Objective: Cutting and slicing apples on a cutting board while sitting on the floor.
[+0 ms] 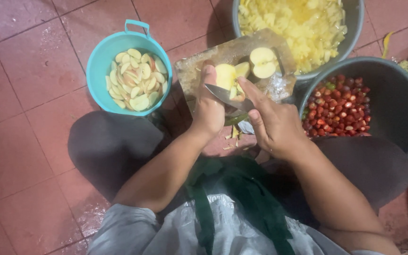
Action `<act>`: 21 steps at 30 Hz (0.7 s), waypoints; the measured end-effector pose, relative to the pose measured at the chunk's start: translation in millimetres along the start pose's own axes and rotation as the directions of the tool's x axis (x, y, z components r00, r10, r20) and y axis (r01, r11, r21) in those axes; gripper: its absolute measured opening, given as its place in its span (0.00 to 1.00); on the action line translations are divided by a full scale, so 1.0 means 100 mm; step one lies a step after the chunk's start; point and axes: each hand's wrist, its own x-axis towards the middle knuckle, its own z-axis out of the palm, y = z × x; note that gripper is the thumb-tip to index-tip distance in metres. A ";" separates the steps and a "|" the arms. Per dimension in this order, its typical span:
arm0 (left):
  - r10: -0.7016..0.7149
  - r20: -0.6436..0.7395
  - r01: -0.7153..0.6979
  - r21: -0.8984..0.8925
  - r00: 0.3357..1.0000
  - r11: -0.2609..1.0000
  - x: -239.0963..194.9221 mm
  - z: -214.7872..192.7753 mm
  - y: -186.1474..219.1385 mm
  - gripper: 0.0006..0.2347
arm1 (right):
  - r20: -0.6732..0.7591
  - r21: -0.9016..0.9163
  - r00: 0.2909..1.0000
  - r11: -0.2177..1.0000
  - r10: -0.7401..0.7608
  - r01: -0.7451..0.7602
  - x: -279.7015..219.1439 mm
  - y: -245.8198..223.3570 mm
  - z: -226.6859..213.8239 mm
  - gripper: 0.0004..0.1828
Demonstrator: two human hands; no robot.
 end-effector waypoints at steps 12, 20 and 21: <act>-0.034 0.099 0.034 0.005 0.995 0.999 -0.07 0.07 0.00 0.21 | -0.138 -0.148 0.990 0.989 0.011 -0.031 0.00 -0.08 0.07 0.27; -0.057 0.059 0.057 -0.001 0.997 0.998 -0.10 0.11 0.02 0.20 | -0.184 0.062 0.979 0.993 -0.091 0.104 0.04 0.01 0.07 0.21; -0.056 0.059 0.056 -0.001 0.997 0.998 -0.08 0.10 0.02 0.20 | -0.184 0.062 0.979 0.993 -0.092 0.105 0.02 0.06 0.07 0.21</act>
